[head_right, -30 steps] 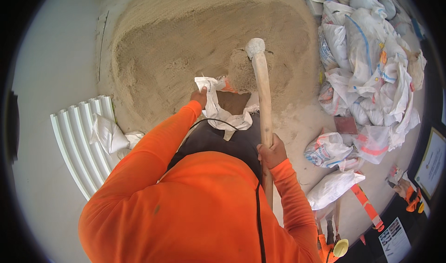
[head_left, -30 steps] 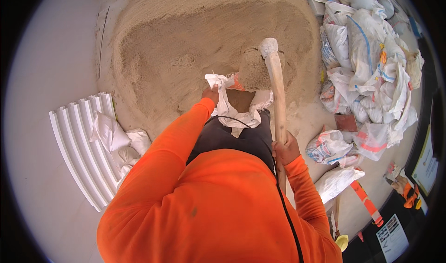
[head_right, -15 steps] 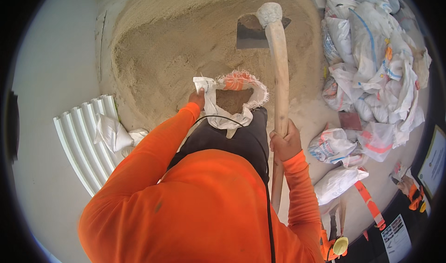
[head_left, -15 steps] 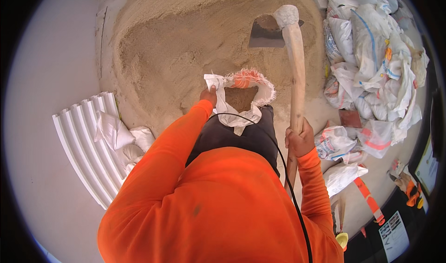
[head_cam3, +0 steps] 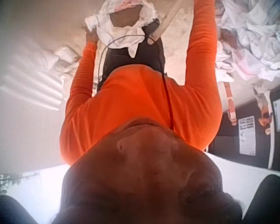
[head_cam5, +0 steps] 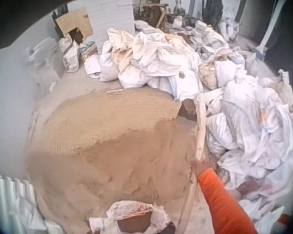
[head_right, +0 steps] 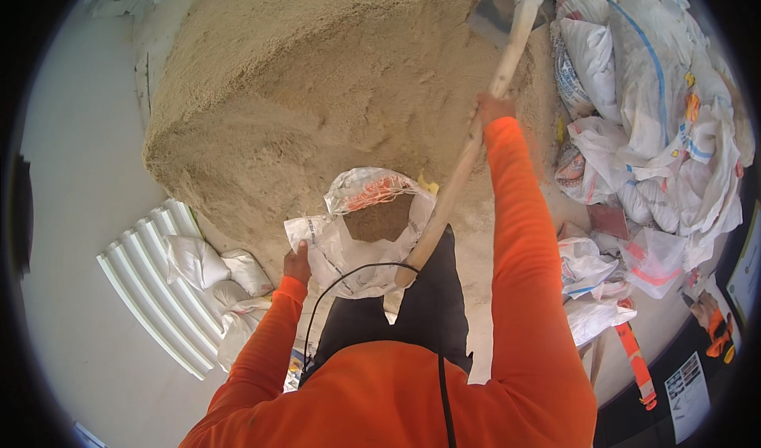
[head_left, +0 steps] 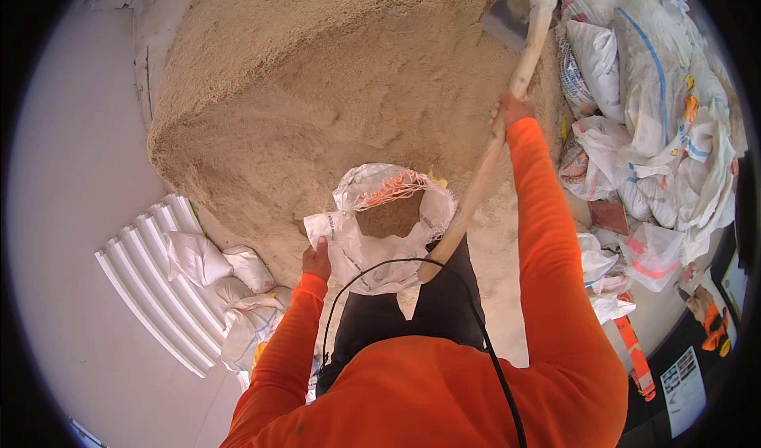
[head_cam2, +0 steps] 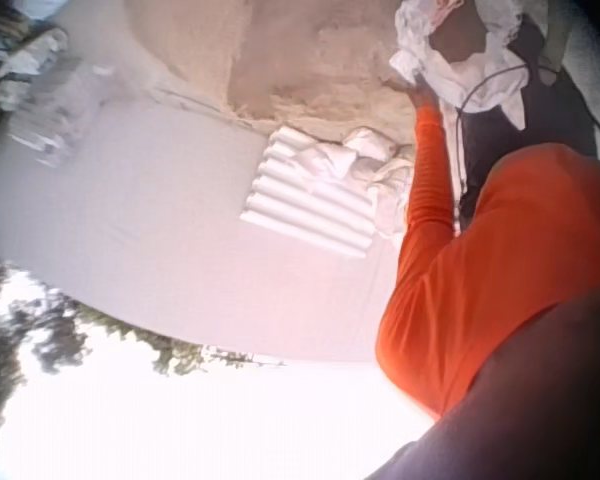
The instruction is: The person scoops sand from a large pile using a shovel and fills white sacks. The person repeatedly positions the sack, shovels sand into it, and moves the filled sack aside.
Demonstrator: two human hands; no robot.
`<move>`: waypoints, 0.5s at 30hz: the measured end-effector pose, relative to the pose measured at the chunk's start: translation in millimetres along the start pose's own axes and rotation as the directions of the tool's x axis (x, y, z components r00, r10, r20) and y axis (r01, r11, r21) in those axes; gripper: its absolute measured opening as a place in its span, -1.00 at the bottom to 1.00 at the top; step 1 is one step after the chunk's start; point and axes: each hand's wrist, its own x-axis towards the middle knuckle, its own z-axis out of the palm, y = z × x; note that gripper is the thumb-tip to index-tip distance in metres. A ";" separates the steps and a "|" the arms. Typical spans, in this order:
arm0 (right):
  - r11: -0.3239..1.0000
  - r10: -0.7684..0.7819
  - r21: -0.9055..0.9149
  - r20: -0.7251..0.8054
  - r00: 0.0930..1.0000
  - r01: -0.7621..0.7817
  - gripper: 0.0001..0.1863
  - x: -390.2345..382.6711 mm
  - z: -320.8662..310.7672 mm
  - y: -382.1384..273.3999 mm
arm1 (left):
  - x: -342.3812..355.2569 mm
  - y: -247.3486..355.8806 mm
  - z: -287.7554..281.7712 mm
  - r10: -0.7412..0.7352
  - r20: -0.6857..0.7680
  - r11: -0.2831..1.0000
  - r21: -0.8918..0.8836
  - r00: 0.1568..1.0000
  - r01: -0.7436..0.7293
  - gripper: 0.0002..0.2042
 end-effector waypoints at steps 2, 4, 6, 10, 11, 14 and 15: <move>0.960 0.255 -0.109 -0.036 0.966 -0.257 -0.83 33.5 19.4 73.9 | -5.4 9.9 7.2 0.035 -0.039 0.999 0.031 0.999 -0.034 -0.52; 0.870 0.429 -0.292 0.052 0.902 -0.397 -0.86 38.1 23.4 150.1 | -14.0 22.9 15.9 0.095 -0.082 0.995 -0.012 0.992 -0.096 -0.54; 0.836 0.508 -0.348 0.200 0.838 -0.425 -0.83 36.2 26.8 174.7 | -22.7 22.3 17.8 0.129 -0.117 0.985 -0.101 0.985 -0.141 -0.55; 0.820 0.538 -0.372 0.245 0.806 -0.434 -0.82 37.3 -1.3 166.9 | -28.1 35.5 20.0 0.065 -0.009 0.995 -0.072 0.998 -0.065 -0.55; 0.823 0.534 -0.372 0.251 0.807 -0.429 -0.82 42.7 -9.4 157.0 | -27.2 37.5 22.7 0.036 -0.010 0.997 -0.065 0.999 -0.037 -0.56; 0.807 0.565 -0.371 0.256 0.784 -0.460 -0.84 22.9 -36.8 127.1 | -27.7 38.8 29.5 0.173 0.008 0.978 -0.121 0.985 -0.170 -0.56; 0.803 0.576 -0.360 0.261 0.775 -0.475 -0.84 13.6 -46.5 112.7 | -27.2 37.2 32.3 0.174 0.008 0.980 -0.103 0.985 -0.173 -0.56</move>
